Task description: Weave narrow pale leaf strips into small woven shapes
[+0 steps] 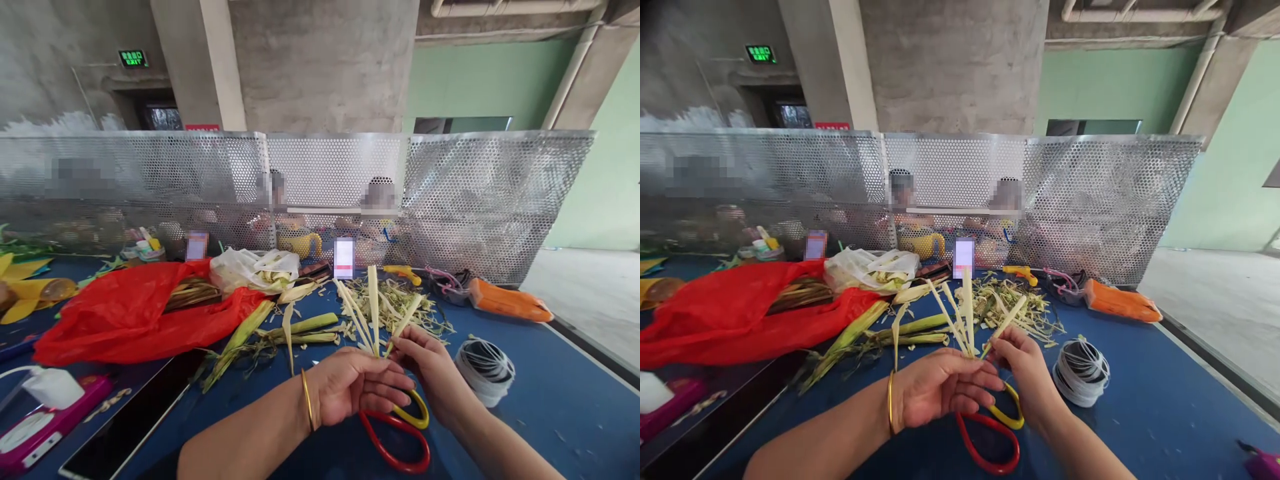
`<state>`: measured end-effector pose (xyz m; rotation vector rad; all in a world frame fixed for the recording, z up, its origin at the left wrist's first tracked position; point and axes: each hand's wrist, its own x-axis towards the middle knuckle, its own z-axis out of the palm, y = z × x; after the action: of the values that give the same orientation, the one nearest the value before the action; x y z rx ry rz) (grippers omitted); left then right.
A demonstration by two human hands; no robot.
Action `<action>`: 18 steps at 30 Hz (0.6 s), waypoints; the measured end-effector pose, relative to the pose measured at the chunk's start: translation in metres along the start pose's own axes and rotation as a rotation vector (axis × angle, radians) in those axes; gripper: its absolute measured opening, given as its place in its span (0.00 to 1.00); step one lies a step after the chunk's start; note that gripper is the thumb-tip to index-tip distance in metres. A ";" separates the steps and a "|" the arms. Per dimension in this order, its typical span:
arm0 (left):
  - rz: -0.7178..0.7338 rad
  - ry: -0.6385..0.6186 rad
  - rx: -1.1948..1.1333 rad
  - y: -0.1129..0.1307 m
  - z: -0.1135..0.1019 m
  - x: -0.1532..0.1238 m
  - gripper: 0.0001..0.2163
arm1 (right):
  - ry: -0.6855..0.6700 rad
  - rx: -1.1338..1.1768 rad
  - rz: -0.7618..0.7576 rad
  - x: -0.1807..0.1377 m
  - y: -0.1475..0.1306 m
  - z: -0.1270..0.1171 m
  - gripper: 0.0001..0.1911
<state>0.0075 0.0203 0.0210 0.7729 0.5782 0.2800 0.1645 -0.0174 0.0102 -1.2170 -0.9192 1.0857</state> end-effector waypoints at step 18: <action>0.103 0.172 0.113 -0.014 0.009 0.004 0.04 | -0.047 -0.866 -0.715 -0.027 -0.004 0.007 0.13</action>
<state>0.0161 0.0073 0.0144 0.8944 0.7217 0.4144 0.1515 -0.0420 0.0154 -1.3485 -1.7839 0.1087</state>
